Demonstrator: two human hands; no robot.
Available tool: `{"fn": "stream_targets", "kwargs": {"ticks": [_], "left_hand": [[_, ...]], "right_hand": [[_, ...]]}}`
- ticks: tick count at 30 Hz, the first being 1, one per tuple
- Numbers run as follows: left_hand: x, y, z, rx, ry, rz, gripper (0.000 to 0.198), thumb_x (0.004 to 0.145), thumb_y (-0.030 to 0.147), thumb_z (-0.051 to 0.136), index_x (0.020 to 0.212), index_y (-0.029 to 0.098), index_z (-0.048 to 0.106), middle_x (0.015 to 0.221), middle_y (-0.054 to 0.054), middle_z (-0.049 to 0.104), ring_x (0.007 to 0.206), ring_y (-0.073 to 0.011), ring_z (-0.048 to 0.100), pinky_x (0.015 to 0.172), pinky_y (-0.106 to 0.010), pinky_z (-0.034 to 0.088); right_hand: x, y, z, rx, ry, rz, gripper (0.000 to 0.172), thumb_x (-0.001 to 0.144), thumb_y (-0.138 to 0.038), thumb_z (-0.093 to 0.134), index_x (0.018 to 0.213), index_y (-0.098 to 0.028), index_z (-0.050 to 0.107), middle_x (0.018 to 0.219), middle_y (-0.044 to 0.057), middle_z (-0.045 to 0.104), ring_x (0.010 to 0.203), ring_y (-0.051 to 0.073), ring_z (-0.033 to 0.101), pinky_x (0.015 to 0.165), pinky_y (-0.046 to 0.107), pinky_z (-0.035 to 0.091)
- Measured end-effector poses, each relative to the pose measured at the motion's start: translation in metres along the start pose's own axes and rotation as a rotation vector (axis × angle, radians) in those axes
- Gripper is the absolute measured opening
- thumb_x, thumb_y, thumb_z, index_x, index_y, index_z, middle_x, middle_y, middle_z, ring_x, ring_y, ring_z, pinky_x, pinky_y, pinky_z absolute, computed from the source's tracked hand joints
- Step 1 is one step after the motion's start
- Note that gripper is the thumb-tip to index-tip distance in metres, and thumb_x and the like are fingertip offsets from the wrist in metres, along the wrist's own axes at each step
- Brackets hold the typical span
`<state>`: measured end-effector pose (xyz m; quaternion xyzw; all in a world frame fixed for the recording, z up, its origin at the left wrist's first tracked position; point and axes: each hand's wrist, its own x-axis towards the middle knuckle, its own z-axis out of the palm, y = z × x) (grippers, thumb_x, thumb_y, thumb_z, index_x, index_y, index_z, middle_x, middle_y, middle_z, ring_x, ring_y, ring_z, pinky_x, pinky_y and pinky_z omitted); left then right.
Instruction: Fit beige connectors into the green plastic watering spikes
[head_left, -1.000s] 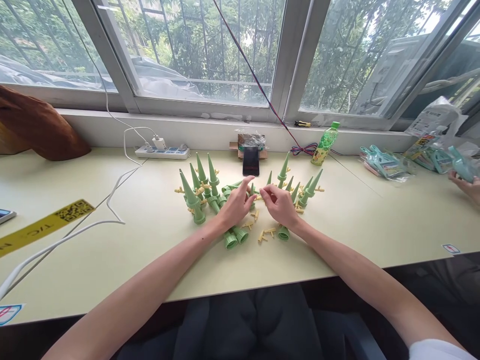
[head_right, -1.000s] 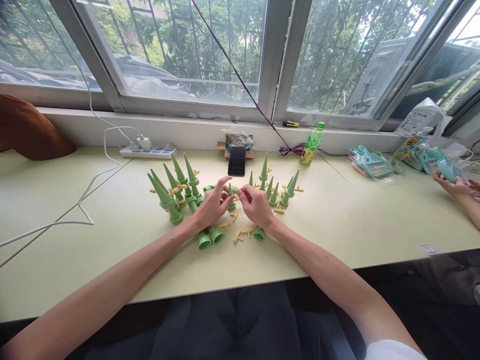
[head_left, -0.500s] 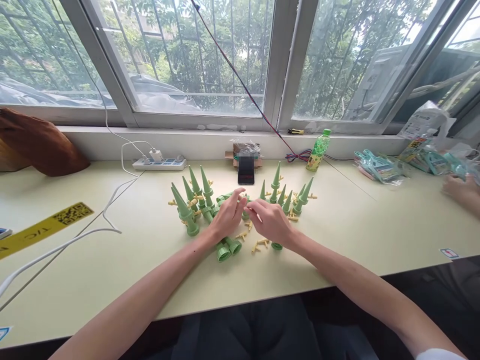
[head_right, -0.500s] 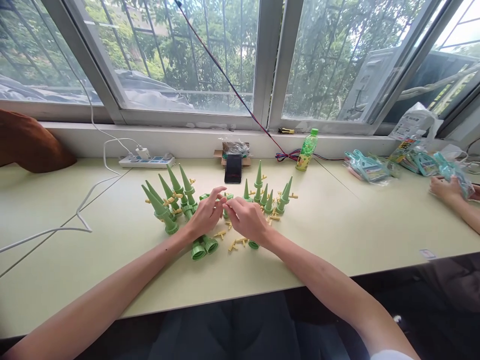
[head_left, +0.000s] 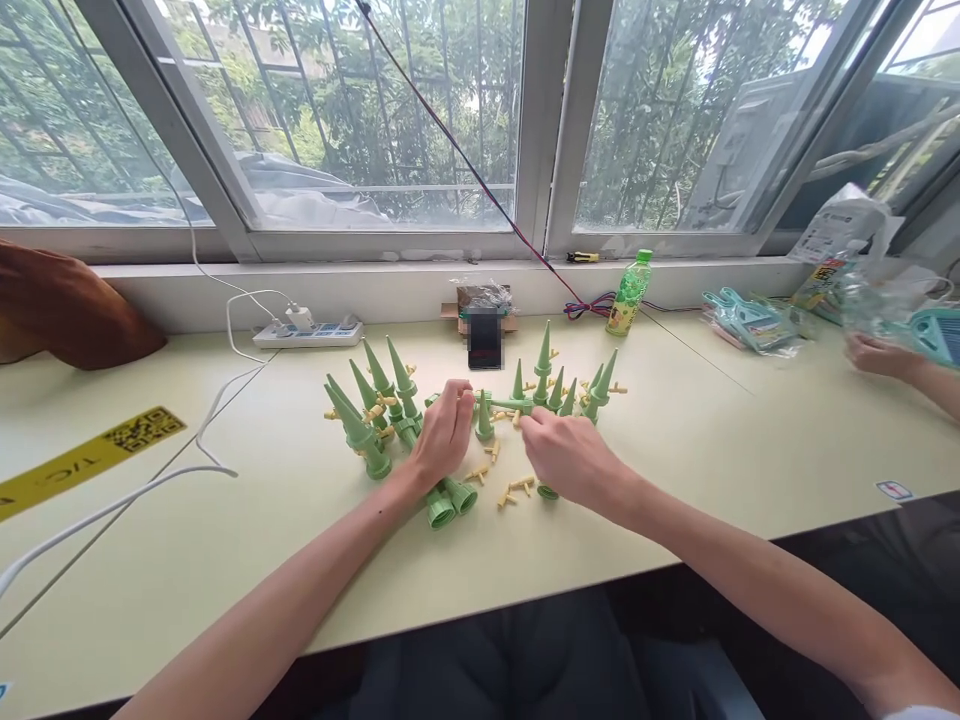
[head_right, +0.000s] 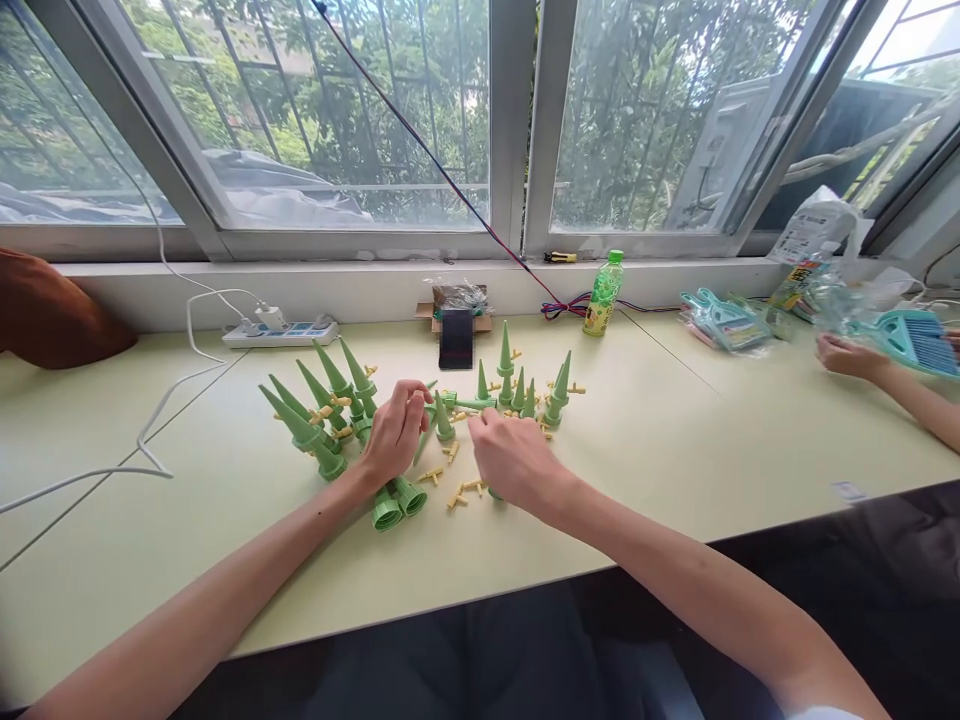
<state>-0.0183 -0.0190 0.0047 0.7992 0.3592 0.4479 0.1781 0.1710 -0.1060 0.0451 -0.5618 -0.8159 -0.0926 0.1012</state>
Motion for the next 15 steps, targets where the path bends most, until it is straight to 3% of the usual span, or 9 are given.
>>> {"fn": "stream_targets", "kwargs": {"ticks": [5,8,15], "left_hand": [[0.0,0.0,0.001,0.016,-0.003,0.004,0.024,0.102,0.038,0.029,0.097,0.021,0.045,0.064,0.003,0.051,0.055,-0.0118,0.049,0.059,-0.026,0.039],[0.001,-0.001,0.001,0.027,-0.014,0.008,0.023,0.102,0.037,0.03,0.096,0.02,0.044,0.067,0.002,0.054,0.055,-0.0112,0.049,0.059,-0.026,0.039],[0.001,0.001,0.0,0.04,-0.045,-0.017,0.022,0.102,0.037,0.029,0.096,0.02,0.044,0.061,0.004,0.05,0.054,-0.012,0.05,0.058,-0.026,0.04]], "right_hand": [[-0.025,0.029,0.014,-0.013,-0.08,0.255,0.021,0.09,-0.006,0.044,0.078,-0.016,0.057,0.082,0.007,0.06,0.05,0.011,0.049,0.047,0.028,0.023],[-0.03,0.039,0.023,-0.026,-0.065,0.297,0.022,0.09,-0.004,0.042,0.08,-0.015,0.058,0.094,0.009,0.062,0.056,0.012,0.055,0.048,0.029,0.025],[-0.023,0.049,0.027,-0.072,-0.169,0.337,0.033,0.08,0.008,0.043,0.098,-0.013,0.061,0.111,0.01,0.062,0.071,0.017,0.065,0.052,0.029,0.03]]}}
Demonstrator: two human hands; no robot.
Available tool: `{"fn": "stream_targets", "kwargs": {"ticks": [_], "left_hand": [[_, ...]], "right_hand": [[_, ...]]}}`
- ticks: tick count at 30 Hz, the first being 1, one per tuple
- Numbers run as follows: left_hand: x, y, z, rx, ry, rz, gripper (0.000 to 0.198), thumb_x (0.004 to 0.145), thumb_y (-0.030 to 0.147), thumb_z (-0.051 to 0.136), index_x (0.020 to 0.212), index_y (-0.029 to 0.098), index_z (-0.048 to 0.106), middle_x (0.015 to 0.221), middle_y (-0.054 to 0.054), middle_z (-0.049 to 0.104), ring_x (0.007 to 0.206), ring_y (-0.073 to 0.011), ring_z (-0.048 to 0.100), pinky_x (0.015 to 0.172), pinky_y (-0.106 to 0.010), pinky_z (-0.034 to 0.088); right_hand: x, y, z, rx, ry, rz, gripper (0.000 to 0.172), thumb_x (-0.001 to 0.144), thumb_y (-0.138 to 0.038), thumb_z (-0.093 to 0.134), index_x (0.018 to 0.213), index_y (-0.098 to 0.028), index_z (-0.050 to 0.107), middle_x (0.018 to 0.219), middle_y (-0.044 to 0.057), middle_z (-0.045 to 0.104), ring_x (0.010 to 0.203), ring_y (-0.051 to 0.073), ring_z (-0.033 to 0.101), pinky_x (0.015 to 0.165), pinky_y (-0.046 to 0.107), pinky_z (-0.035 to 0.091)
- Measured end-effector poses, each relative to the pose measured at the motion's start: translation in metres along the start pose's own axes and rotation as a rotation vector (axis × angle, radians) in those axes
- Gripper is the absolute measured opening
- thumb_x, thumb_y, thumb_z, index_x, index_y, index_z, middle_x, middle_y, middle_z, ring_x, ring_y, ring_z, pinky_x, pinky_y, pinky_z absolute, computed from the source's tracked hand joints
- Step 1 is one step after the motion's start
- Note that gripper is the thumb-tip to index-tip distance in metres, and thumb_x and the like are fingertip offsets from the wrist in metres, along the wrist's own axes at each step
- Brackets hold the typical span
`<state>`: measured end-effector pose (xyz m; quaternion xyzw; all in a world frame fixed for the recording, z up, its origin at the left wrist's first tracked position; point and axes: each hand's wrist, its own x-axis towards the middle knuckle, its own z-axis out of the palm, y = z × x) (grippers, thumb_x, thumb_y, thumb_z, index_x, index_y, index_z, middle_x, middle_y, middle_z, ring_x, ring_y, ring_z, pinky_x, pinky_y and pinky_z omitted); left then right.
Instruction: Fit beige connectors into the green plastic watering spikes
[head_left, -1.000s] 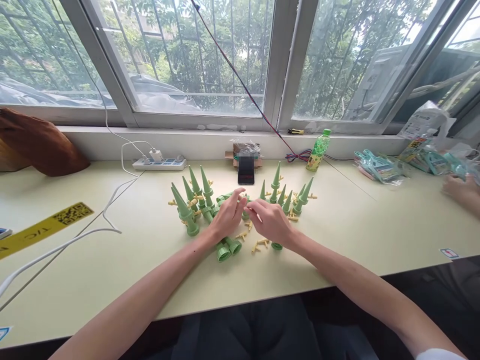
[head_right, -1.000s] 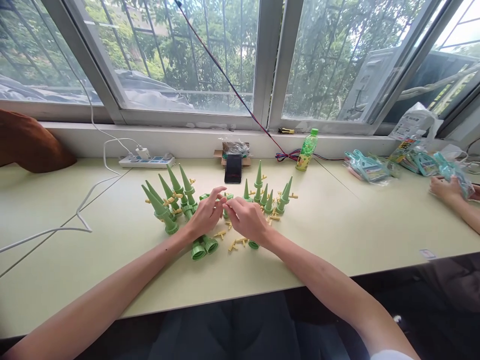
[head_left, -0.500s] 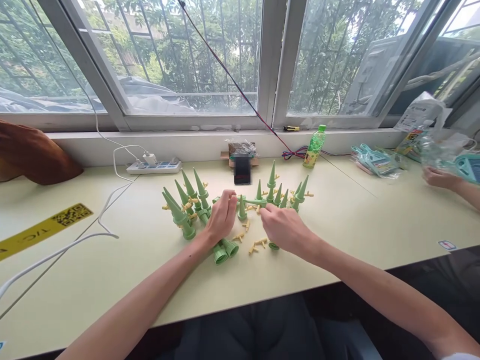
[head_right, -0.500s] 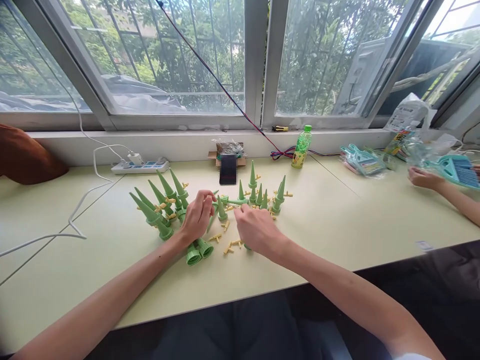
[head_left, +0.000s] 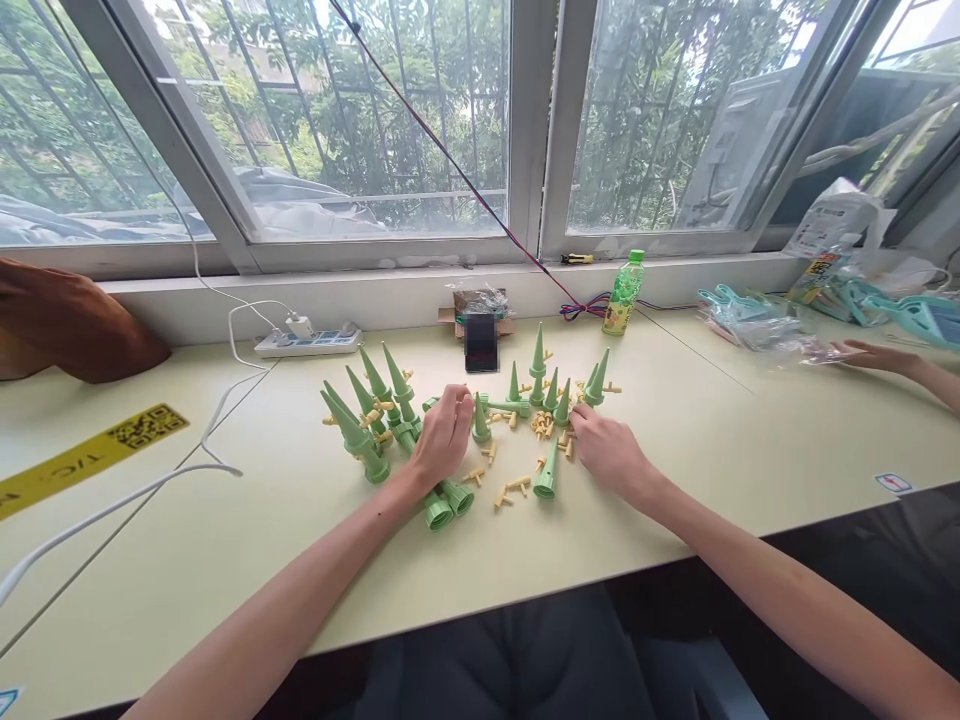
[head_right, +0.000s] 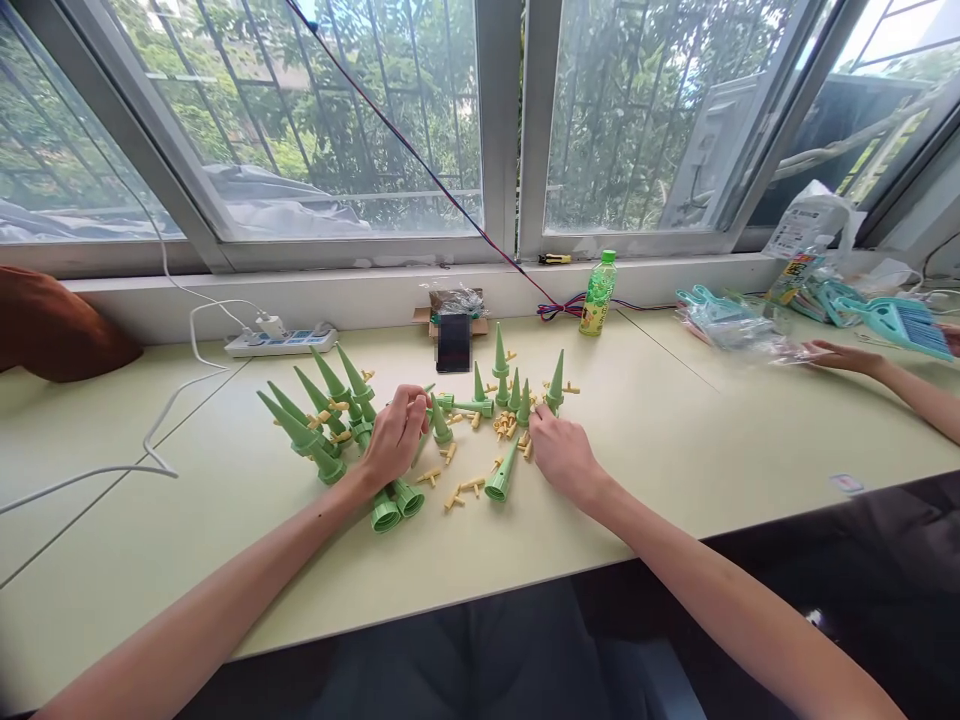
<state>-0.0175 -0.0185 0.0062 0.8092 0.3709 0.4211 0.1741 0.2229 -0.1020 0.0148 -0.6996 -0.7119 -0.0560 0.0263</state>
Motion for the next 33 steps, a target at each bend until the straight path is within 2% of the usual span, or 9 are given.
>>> {"fn": "stream_targets", "kwargs": {"ticks": [8,15,24,33], "left_hand": [[-0.001,0.001,0.001,-0.001,-0.02,0.051,0.022,0.102,0.037,0.03,0.097,0.02,0.044,0.062,0.004,0.05,0.052,-0.0111,0.046,0.056,-0.024,0.037],[-0.001,0.001,0.004,-0.009,-0.044,0.057,0.02,0.101,0.036,0.033,0.099,0.02,0.044,0.063,0.004,0.05,0.052,-0.0102,0.045,0.054,-0.022,0.036],[-0.001,0.003,0.005,-0.02,-0.062,0.069,0.019,0.101,0.036,0.033,0.1,0.02,0.043,0.067,0.003,0.051,0.056,-0.0104,0.049,0.055,-0.022,0.038],[-0.001,0.001,0.006,-0.011,-0.081,0.074,0.017,0.102,0.034,0.032,0.103,0.02,0.042,0.072,0.002,0.052,0.058,-0.0105,0.047,0.056,-0.022,0.038]], "right_hand": [[0.005,0.005,0.003,-0.043,-0.043,0.01,0.04,0.083,0.006,0.042,0.116,-0.013,0.056,0.122,0.013,0.058,0.074,0.014,0.065,0.054,0.026,0.033],[0.014,0.007,0.005,-0.028,-0.093,0.024,0.045,0.083,0.003,0.04,0.123,-0.012,0.054,0.131,0.014,0.055,0.087,0.019,0.067,0.061,0.027,0.04],[0.024,0.006,0.0,0.001,-0.201,0.052,0.043,0.085,0.003,0.036,0.119,-0.013,0.057,0.122,0.015,0.06,0.095,0.022,0.066,0.065,0.027,0.043],[0.026,0.004,-0.001,0.009,-0.19,0.07,0.044,0.084,0.007,0.036,0.116,-0.015,0.056,0.116,0.011,0.065,0.094,0.022,0.067,0.058,0.026,0.036]]}}
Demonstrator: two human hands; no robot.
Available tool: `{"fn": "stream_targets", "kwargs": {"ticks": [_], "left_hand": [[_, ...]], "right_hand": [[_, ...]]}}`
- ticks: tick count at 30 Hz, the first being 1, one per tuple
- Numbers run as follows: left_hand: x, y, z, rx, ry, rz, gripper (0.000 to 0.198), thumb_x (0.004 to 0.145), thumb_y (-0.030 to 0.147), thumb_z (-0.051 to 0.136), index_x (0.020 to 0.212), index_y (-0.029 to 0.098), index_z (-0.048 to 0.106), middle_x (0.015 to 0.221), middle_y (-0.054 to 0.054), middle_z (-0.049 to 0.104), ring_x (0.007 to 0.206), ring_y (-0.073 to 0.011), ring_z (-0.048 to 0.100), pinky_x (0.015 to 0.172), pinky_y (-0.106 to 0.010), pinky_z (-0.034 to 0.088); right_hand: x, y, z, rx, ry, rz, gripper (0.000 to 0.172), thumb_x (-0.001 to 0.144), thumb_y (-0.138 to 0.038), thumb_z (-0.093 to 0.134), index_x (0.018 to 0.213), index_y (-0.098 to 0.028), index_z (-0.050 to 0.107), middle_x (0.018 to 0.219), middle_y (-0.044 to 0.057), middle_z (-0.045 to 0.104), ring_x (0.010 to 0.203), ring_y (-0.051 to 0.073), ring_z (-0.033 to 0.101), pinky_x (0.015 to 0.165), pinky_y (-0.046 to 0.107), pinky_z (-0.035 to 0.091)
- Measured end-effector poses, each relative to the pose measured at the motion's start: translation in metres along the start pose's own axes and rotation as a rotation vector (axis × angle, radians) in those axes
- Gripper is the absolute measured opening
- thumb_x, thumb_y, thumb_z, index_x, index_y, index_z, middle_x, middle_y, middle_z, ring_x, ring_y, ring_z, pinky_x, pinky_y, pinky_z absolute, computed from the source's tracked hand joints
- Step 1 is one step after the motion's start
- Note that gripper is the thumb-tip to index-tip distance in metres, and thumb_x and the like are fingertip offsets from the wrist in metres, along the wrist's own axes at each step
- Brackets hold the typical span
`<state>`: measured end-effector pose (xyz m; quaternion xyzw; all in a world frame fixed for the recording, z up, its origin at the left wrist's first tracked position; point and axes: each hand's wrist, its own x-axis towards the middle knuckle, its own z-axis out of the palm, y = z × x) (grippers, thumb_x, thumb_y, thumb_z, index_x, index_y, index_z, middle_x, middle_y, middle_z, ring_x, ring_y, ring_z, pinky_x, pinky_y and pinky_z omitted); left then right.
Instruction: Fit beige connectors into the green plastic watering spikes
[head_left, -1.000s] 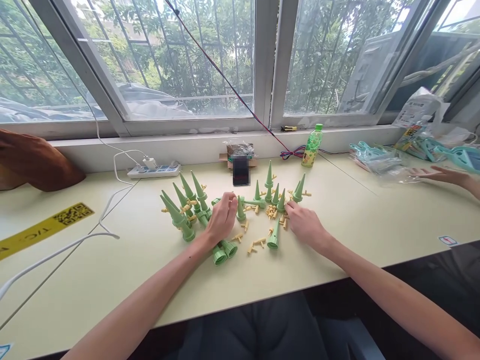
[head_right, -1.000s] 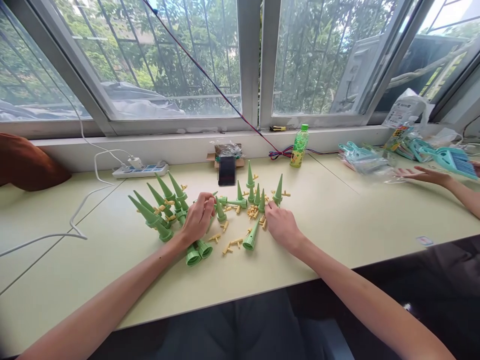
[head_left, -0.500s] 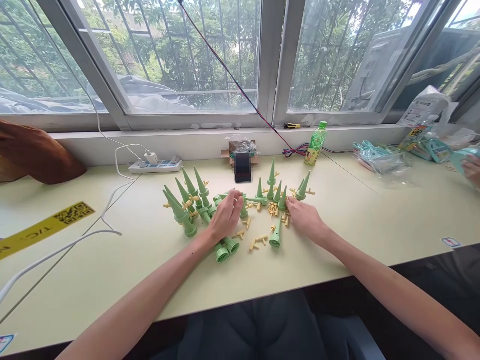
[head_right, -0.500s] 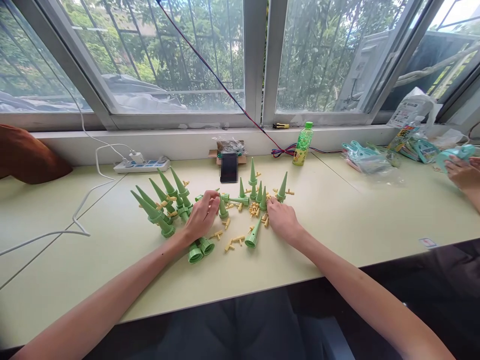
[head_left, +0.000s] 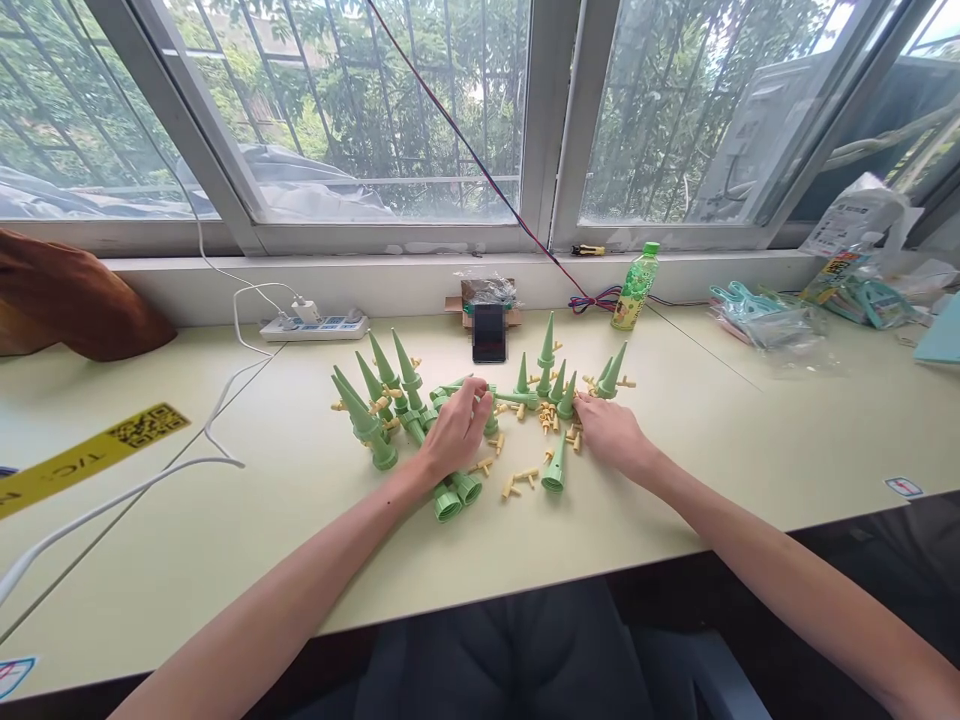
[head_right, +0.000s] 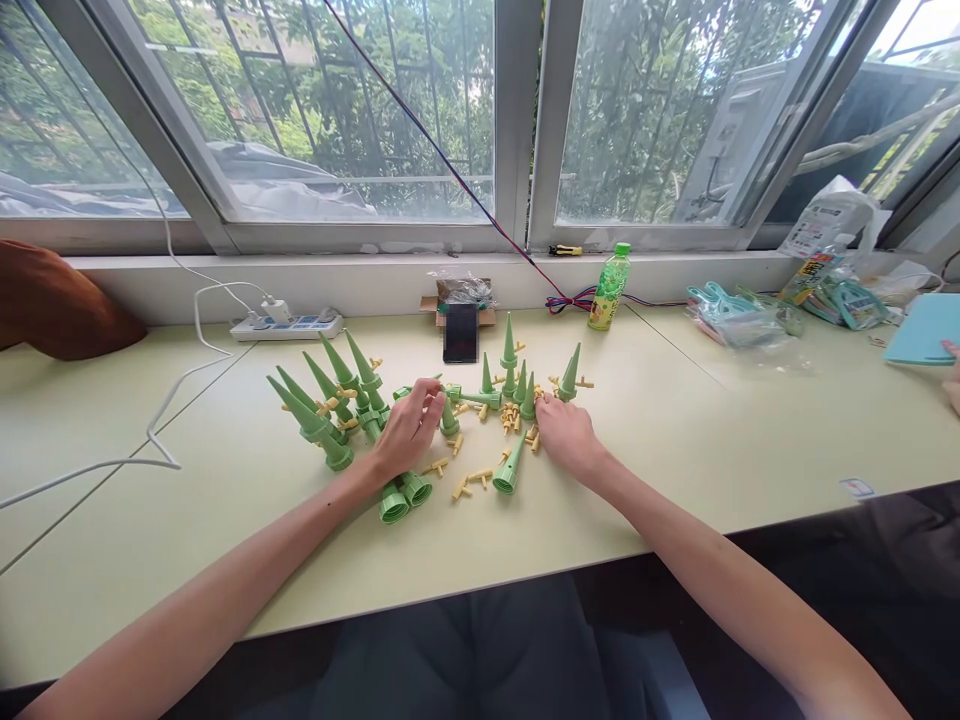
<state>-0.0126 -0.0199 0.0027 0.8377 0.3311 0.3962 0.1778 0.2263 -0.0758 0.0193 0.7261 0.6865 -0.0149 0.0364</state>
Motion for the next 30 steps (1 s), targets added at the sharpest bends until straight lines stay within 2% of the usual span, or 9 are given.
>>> {"fn": "stream_targets", "kwargs": {"ticks": [8,15,22,26,30], "left_hand": [[0.001,0.001,0.001,-0.007,0.009,0.023,0.018,0.102,0.034,0.032,0.101,0.02,0.042,0.073,0.002,0.051,0.056,-0.0099,0.045,0.056,-0.023,0.039],[0.001,0.0,0.002,-0.011,0.006,0.022,0.019,0.102,0.036,0.032,0.102,0.02,0.042,0.073,0.002,0.05,0.055,-0.0099,0.043,0.056,-0.023,0.038],[0.0,-0.002,0.002,-0.012,0.003,0.008,0.02,0.101,0.036,0.032,0.105,0.02,0.043,0.077,0.001,0.053,0.058,-0.0107,0.045,0.057,-0.023,0.039],[0.001,0.0,0.002,0.003,0.015,0.022,0.018,0.101,0.035,0.034,0.107,0.02,0.043,0.08,0.0,0.055,0.059,-0.0107,0.047,0.058,-0.024,0.039],[0.001,0.001,0.002,0.003,0.014,0.031,0.018,0.102,0.034,0.033,0.106,0.019,0.043,0.078,0.0,0.055,0.057,-0.0102,0.045,0.057,-0.024,0.038]], "right_hand": [[-0.007,-0.004,-0.005,-0.02,0.006,0.037,0.031,0.083,0.007,0.04,0.095,-0.013,0.061,0.095,0.01,0.068,0.081,0.02,0.067,0.053,0.026,0.03],[-0.015,-0.005,-0.009,-0.036,0.058,0.033,0.029,0.083,0.006,0.041,0.093,-0.013,0.061,0.087,0.009,0.068,0.079,0.02,0.067,0.053,0.026,0.03],[-0.03,-0.003,-0.011,-0.01,0.063,0.031,0.037,0.083,0.006,0.038,0.1,-0.015,0.063,0.097,0.011,0.069,0.079,0.02,0.067,0.057,0.026,0.035],[-0.038,0.0,-0.006,-0.003,0.081,0.018,0.037,0.081,0.006,0.039,0.097,-0.016,0.064,0.101,0.009,0.07,0.078,0.019,0.067,0.056,0.025,0.036],[-0.043,0.004,0.001,0.05,0.1,-0.018,0.042,0.082,0.004,0.039,0.106,-0.018,0.066,0.107,0.009,0.07,0.088,0.021,0.067,0.062,0.025,0.041]]}}
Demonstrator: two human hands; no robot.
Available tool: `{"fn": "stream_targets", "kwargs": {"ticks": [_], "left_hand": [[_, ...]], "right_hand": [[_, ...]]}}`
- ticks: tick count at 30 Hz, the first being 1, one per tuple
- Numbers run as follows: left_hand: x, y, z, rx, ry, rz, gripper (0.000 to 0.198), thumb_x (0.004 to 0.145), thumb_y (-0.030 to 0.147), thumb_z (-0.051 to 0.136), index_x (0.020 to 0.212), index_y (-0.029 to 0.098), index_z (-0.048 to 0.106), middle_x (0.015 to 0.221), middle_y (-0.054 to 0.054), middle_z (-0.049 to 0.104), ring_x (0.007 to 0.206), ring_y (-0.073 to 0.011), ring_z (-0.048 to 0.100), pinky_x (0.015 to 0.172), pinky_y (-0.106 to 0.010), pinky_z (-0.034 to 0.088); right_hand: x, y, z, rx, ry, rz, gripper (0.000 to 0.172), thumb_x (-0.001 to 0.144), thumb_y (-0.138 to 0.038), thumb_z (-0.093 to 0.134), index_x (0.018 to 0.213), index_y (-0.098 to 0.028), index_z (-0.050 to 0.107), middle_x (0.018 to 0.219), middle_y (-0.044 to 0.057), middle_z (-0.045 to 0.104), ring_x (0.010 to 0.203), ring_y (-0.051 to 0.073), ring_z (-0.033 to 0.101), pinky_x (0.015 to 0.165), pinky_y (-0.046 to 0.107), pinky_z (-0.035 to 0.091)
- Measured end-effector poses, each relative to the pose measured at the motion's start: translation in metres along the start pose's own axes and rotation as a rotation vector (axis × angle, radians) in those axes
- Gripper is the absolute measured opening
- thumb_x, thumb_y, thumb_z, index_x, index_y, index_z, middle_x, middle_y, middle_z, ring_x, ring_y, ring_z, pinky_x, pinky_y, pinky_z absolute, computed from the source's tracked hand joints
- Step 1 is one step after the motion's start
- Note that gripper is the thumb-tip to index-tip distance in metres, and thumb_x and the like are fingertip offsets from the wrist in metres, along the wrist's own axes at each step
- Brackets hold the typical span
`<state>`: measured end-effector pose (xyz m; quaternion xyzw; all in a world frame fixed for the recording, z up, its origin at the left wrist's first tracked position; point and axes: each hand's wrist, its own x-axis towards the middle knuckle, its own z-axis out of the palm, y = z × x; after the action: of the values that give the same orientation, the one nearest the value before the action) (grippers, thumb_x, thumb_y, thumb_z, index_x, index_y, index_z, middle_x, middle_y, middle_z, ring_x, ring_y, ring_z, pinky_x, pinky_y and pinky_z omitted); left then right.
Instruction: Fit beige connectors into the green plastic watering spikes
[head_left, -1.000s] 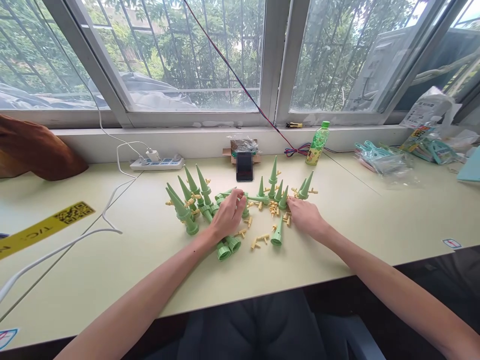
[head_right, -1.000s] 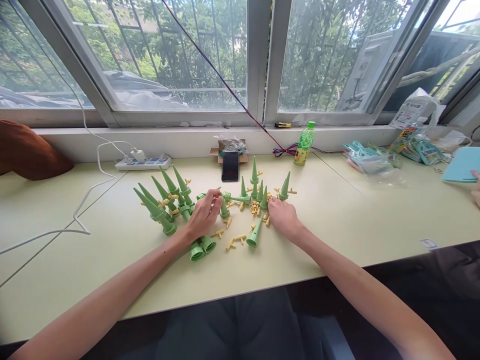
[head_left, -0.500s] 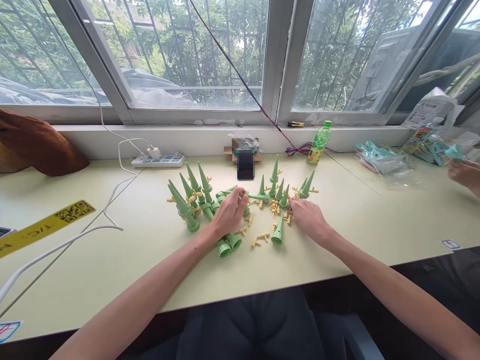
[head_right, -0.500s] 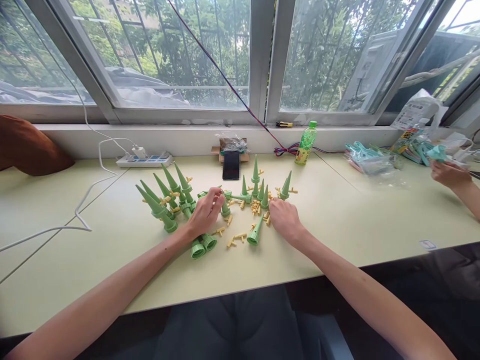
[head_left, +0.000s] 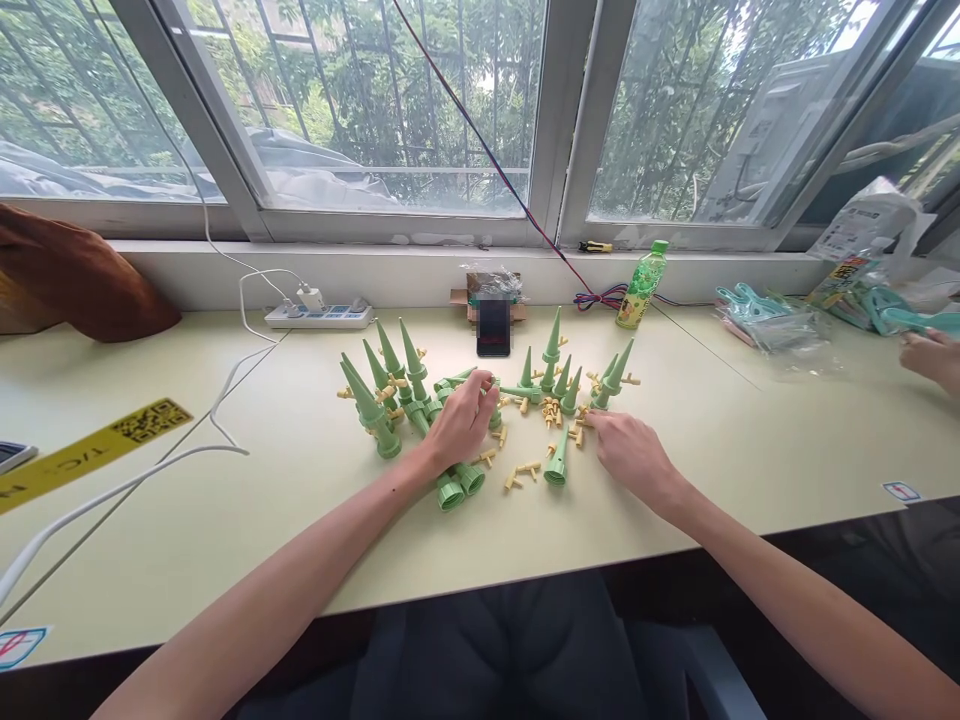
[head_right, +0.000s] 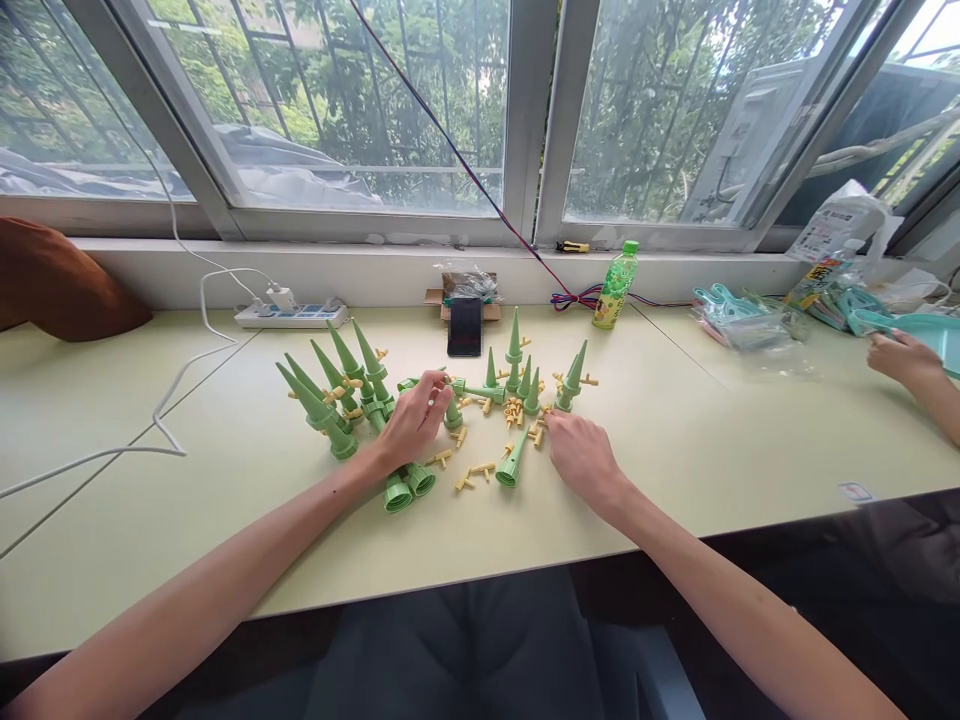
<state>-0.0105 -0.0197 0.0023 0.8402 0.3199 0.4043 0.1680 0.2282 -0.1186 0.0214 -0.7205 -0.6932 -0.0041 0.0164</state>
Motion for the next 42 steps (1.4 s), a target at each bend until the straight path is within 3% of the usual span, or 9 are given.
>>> {"fn": "stream_targets", "kwargs": {"ticks": [4,11,23,27,32,38,42], "left_hand": [[0.0,-0.001,0.0,-0.017,-0.017,-0.016,0.017,0.102,0.033,0.034,0.105,0.019,0.042,0.078,0.0,0.055,0.057,-0.0101,0.045,0.056,-0.023,0.037],[0.0,-0.001,0.001,-0.017,-0.015,-0.02,0.019,0.102,0.035,0.033,0.105,0.019,0.043,0.077,0.0,0.055,0.057,-0.0103,0.045,0.055,-0.023,0.037],[-0.001,-0.003,0.001,-0.021,-0.017,-0.009,0.02,0.102,0.036,0.033,0.105,0.019,0.043,0.076,0.0,0.053,0.057,-0.0109,0.046,0.054,-0.023,0.039],[-0.002,-0.004,0.001,-0.019,-0.02,-0.018,0.02,0.102,0.035,0.032,0.104,0.019,0.043,0.077,0.0,0.054,0.058,-0.0112,0.048,0.054,-0.023,0.04],[-0.002,-0.003,0.0,-0.04,-0.032,-0.029,0.02,0.101,0.036,0.033,0.105,0.019,0.043,0.076,0.0,0.054,0.057,-0.011,0.047,0.054,-0.023,0.04],[-0.001,-0.003,0.0,-0.047,-0.026,-0.018,0.021,0.101,0.037,0.032,0.106,0.019,0.043,0.077,0.0,0.053,0.057,-0.0112,0.047,0.054,-0.023,0.04],[-0.002,-0.003,0.001,-0.047,-0.028,-0.022,0.02,0.101,0.035,0.033,0.107,0.019,0.043,0.079,-0.001,0.055,0.059,-0.0115,0.049,0.055,-0.023,0.041]], "right_hand": [[-0.006,0.001,0.003,0.048,-0.007,-0.002,0.05,0.082,0.004,0.039,0.117,-0.02,0.065,0.112,0.009,0.069,0.096,0.021,0.067,0.069,0.025,0.045],[-0.014,-0.004,0.003,0.138,-0.004,-0.042,0.046,0.085,0.001,0.04,0.116,-0.02,0.067,0.115,0.008,0.069,0.101,0.019,0.066,0.076,0.023,0.047],[-0.004,-0.017,0.006,0.358,-0.009,-0.308,0.05,0.088,0.0,0.036,0.127,-0.021,0.061,0.134,0.006,0.061,0.121,0.019,0.058,0.095,0.027,0.046],[-0.005,-0.014,0.004,0.295,0.053,-0.279,0.049,0.088,-0.002,0.038,0.128,-0.022,0.059,0.139,0.004,0.057,0.119,0.019,0.059,0.089,0.026,0.048],[-0.003,-0.001,0.004,0.142,0.125,-0.08,0.036,0.093,-0.007,0.038,0.119,-0.02,0.06,0.119,0.008,0.068,0.093,0.021,0.068,0.068,0.025,0.045],[0.002,0.009,0.017,0.142,0.102,-0.092,0.034,0.095,-0.008,0.036,0.115,-0.02,0.06,0.135,0.007,0.059,0.097,0.02,0.066,0.069,0.025,0.043],[-0.003,0.008,0.018,0.157,0.084,-0.096,0.035,0.094,-0.007,0.036,0.116,-0.021,0.06,0.133,0.006,0.061,0.095,0.02,0.066,0.069,0.024,0.042]]}}
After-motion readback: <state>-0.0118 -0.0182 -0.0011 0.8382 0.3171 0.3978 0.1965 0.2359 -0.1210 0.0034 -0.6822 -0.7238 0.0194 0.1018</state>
